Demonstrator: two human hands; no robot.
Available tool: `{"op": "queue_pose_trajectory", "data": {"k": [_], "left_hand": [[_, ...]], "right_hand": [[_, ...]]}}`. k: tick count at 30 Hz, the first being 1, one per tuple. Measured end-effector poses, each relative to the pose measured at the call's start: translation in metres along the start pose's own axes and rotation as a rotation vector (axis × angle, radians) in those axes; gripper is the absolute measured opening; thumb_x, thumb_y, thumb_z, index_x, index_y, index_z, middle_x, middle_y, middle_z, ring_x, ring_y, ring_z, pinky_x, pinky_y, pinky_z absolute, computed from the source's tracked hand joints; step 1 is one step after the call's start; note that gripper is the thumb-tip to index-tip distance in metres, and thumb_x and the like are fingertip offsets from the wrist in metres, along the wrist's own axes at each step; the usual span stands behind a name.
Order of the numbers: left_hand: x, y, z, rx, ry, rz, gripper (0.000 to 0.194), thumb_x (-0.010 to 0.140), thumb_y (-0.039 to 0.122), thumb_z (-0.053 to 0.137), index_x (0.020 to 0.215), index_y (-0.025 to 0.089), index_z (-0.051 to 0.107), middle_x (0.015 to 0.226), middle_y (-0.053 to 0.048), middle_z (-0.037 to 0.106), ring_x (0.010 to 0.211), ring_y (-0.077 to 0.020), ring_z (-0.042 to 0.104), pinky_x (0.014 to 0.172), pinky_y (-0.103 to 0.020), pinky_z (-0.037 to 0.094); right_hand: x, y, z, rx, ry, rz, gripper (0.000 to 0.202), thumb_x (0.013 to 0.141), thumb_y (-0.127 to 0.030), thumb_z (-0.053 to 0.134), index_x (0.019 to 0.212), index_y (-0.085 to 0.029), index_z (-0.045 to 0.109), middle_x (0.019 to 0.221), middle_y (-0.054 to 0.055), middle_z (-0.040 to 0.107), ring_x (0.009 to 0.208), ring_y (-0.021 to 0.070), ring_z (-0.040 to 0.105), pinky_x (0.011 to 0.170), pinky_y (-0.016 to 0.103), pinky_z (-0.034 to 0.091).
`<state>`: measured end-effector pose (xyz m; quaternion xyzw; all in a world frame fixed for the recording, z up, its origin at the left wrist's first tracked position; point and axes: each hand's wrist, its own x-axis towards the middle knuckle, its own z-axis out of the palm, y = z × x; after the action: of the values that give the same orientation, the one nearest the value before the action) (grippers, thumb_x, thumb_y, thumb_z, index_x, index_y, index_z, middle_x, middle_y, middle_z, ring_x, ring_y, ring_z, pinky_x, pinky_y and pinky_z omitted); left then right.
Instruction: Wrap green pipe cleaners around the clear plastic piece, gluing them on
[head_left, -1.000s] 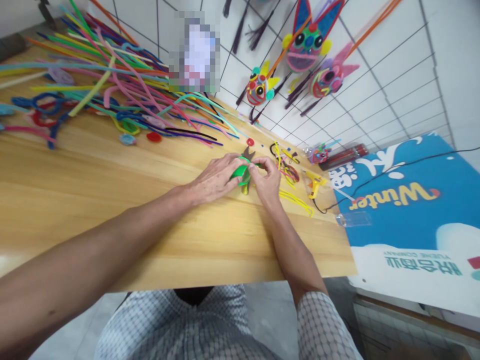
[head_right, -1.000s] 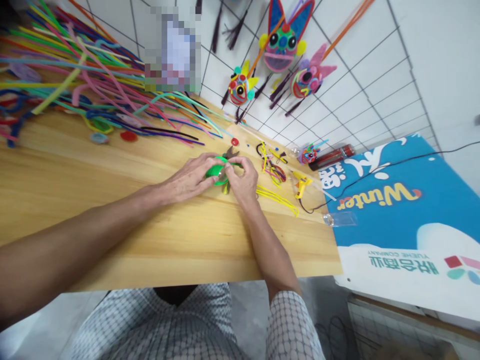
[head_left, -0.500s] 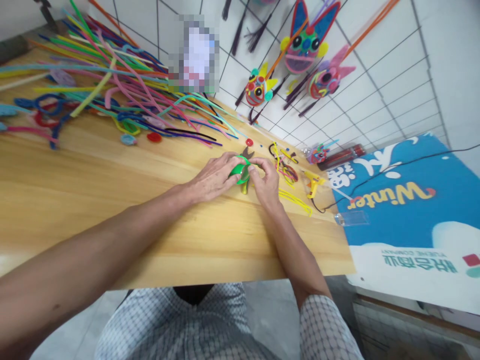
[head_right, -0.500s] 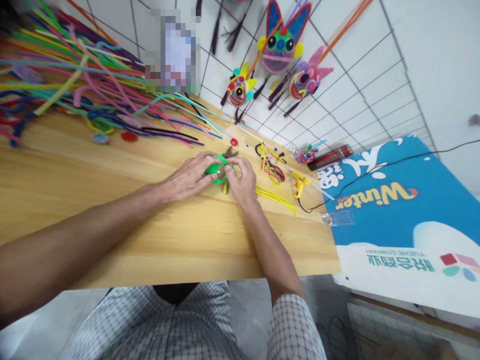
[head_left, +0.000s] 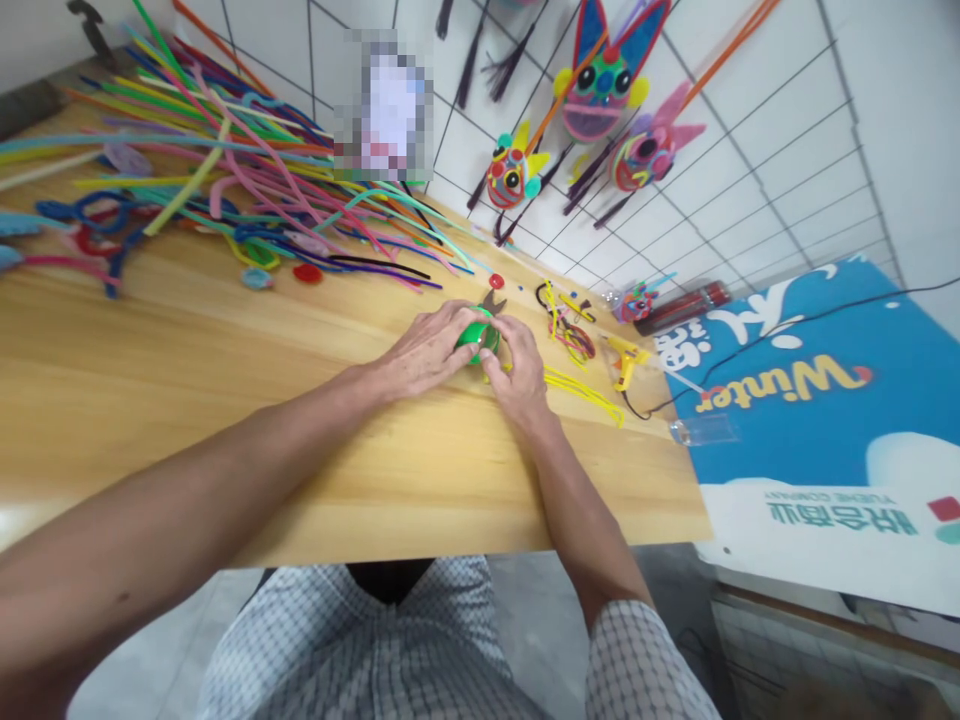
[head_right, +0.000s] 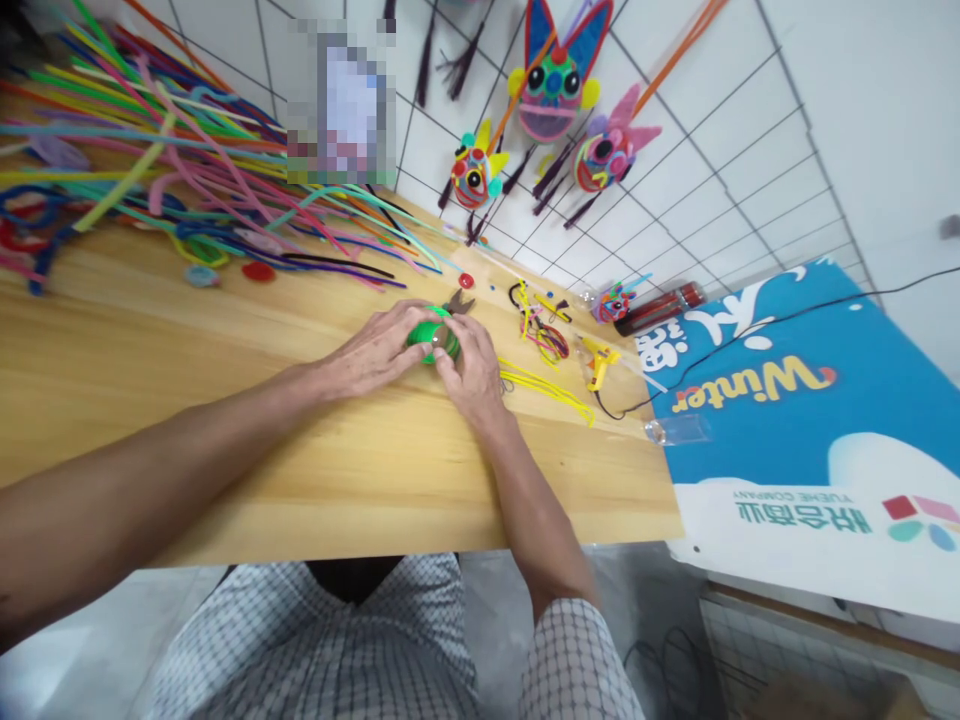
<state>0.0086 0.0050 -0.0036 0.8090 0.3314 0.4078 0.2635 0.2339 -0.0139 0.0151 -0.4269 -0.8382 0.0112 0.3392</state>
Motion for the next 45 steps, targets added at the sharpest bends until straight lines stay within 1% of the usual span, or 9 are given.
{"op": "queue_pose_trajectory", "data": {"k": [4,8,14,17,21,24,30,38,45], "left_hand": [[0.0,0.0,-0.001,-0.01,-0.003,0.006,0.045,0.11,0.042,0.049,0.15,0.023,0.056,0.153,-0.017,0.061,0.148,-0.0359,0.057,0.122,-0.057,0.049],[0.001,-0.002,0.0,-0.035,0.022,0.013,0.043,0.108,0.041,0.052,0.147,0.024,0.059,0.151,-0.015,0.064,0.147,-0.0341,0.058,0.121,-0.054,0.05],[0.001,-0.004,0.003,-0.06,0.049,-0.004,0.044,0.105,0.041,0.056,0.145,0.024,0.059,0.151,-0.015,0.066,0.147,-0.0351,0.059,0.122,-0.055,0.051],[0.001,-0.003,0.002,-0.045,0.042,-0.041,0.049,0.103,0.042,0.057,0.148,0.022,0.057,0.154,-0.017,0.064,0.147,-0.0364,0.06,0.123,-0.056,0.05],[0.0,-0.001,0.0,-0.02,0.013,-0.106,0.061,0.103,0.048,0.057,0.155,0.017,0.051,0.158,-0.02,0.061,0.146,-0.0392,0.061,0.124,-0.06,0.049],[0.0,0.001,-0.002,-0.012,-0.005,-0.126,0.064,0.103,0.05,0.055,0.157,0.015,0.05,0.159,-0.02,0.06,0.147,-0.0396,0.06,0.124,-0.06,0.048],[0.001,0.003,-0.003,-0.031,0.008,-0.132,0.061,0.104,0.052,0.055,0.154,0.017,0.053,0.156,-0.018,0.062,0.143,-0.0382,0.062,0.124,-0.057,0.049],[0.0,0.0,-0.002,-0.046,0.02,-0.123,0.061,0.104,0.054,0.056,0.153,0.018,0.054,0.155,-0.018,0.063,0.142,-0.0372,0.062,0.123,-0.057,0.049],[0.001,0.0,-0.002,-0.073,0.024,-0.128,0.059,0.102,0.051,0.06,0.152,0.018,0.055,0.154,-0.017,0.063,0.142,-0.0368,0.061,0.124,-0.055,0.048]], "right_hand": [[0.0,0.001,0.002,0.013,-0.005,-0.001,0.047,0.109,-0.042,0.06,0.153,-0.027,0.058,0.149,0.016,0.065,0.141,0.0318,0.063,0.123,0.059,0.055],[-0.001,0.003,0.007,0.03,0.019,-0.035,0.049,0.109,-0.041,0.061,0.156,-0.027,0.056,0.149,0.016,0.064,0.142,0.0331,0.062,0.123,0.061,0.054],[-0.002,0.002,0.011,0.01,0.059,-0.07,0.05,0.108,-0.038,0.061,0.157,-0.029,0.054,0.149,0.016,0.064,0.141,0.0326,0.063,0.121,0.061,0.056],[-0.002,0.0,0.01,0.023,0.07,-0.073,0.05,0.108,-0.037,0.061,0.157,-0.028,0.054,0.148,0.016,0.064,0.14,0.0327,0.063,0.121,0.061,0.057],[-0.003,-0.002,0.009,0.035,0.039,-0.046,0.052,0.108,-0.036,0.061,0.158,-0.029,0.053,0.151,0.016,0.062,0.144,0.0332,0.061,0.125,0.062,0.054],[-0.003,-0.004,0.009,0.028,0.054,-0.057,0.05,0.109,-0.035,0.06,0.158,-0.028,0.053,0.151,0.016,0.063,0.144,0.0323,0.061,0.125,0.06,0.054],[-0.003,-0.004,0.01,0.023,0.048,-0.049,0.044,0.109,-0.036,0.059,0.152,-0.027,0.056,0.151,0.017,0.063,0.144,0.0323,0.062,0.125,0.06,0.054],[-0.002,-0.004,0.01,0.028,0.032,-0.037,0.042,0.108,-0.036,0.059,0.149,-0.028,0.057,0.151,0.016,0.062,0.144,0.0329,0.061,0.125,0.061,0.053],[-0.002,-0.006,0.01,-0.001,0.041,-0.045,0.042,0.108,-0.035,0.059,0.149,-0.027,0.056,0.15,0.016,0.063,0.143,0.0318,0.062,0.124,0.06,0.055]]}}
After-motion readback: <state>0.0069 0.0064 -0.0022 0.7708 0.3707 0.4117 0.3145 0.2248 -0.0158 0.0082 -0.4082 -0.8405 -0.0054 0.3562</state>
